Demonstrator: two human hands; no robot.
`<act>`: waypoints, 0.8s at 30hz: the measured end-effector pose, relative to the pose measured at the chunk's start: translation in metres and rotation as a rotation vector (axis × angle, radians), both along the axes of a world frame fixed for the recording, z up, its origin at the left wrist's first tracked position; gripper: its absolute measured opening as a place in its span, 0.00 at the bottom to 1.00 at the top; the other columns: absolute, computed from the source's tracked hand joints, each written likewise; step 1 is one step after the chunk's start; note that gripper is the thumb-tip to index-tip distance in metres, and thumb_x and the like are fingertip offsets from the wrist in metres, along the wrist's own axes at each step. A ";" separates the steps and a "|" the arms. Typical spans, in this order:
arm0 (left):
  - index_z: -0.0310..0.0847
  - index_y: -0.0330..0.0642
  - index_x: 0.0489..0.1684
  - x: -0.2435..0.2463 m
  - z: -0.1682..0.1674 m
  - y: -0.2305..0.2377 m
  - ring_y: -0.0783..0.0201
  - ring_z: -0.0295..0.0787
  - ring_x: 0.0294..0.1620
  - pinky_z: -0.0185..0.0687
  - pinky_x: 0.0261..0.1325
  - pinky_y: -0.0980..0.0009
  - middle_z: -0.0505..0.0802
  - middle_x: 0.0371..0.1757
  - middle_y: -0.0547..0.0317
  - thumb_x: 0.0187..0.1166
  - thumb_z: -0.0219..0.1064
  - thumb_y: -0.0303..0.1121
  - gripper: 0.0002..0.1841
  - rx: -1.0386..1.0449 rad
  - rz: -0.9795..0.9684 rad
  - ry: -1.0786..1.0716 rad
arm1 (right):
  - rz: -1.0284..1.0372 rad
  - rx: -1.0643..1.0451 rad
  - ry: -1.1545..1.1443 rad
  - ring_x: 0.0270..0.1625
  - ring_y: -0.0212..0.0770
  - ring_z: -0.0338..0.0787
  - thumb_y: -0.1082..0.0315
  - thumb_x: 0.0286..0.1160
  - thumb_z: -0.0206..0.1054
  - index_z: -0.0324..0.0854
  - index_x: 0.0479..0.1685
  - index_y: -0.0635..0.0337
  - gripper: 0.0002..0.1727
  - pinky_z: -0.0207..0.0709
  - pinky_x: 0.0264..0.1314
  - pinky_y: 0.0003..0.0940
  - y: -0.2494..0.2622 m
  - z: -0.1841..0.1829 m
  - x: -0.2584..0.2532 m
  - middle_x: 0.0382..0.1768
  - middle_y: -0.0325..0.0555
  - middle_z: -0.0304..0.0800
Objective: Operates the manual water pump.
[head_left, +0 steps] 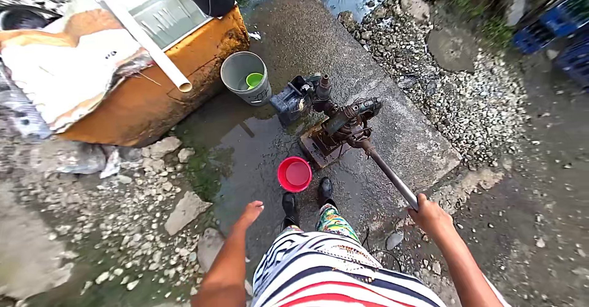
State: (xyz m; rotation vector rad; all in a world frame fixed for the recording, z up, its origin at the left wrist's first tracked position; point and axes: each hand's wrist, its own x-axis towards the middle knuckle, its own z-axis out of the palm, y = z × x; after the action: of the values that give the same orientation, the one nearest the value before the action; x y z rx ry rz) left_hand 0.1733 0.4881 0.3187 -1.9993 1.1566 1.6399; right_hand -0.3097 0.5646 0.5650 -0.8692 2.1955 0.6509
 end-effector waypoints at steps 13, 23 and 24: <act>0.72 0.35 0.81 0.011 0.023 0.019 0.44 0.82 0.75 0.74 0.78 0.50 0.83 0.76 0.36 0.93 0.56 0.33 0.21 0.041 0.021 -0.127 | -0.044 -0.147 -0.042 0.63 0.68 0.90 0.66 0.72 0.70 0.77 0.74 0.58 0.27 0.79 0.64 0.67 0.031 -0.225 -0.100 0.54 0.68 0.92; 0.72 0.37 0.81 0.005 0.040 -0.001 0.45 0.84 0.74 0.73 0.79 0.51 0.84 0.75 0.37 0.93 0.56 0.34 0.22 -0.021 -0.052 -0.120 | -0.370 -0.073 -0.374 0.58 0.60 0.92 0.68 0.76 0.71 0.84 0.63 0.68 0.19 0.82 0.65 0.58 0.022 -0.312 -0.069 0.57 0.67 0.90; 0.72 0.37 0.82 0.002 0.038 -0.004 0.46 0.84 0.73 0.74 0.78 0.51 0.84 0.75 0.37 0.93 0.56 0.34 0.22 -0.027 -0.051 -0.105 | -0.367 -0.080 -0.410 0.53 0.58 0.93 0.68 0.78 0.71 0.83 0.63 0.68 0.18 0.83 0.61 0.56 0.033 -0.301 -0.056 0.54 0.66 0.90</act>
State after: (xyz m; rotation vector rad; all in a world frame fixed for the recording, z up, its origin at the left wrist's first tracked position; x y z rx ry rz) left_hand 0.1749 0.4843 0.3568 -2.0283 1.1871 1.4843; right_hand -0.3656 0.5975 0.2638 -0.5544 1.9403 0.1865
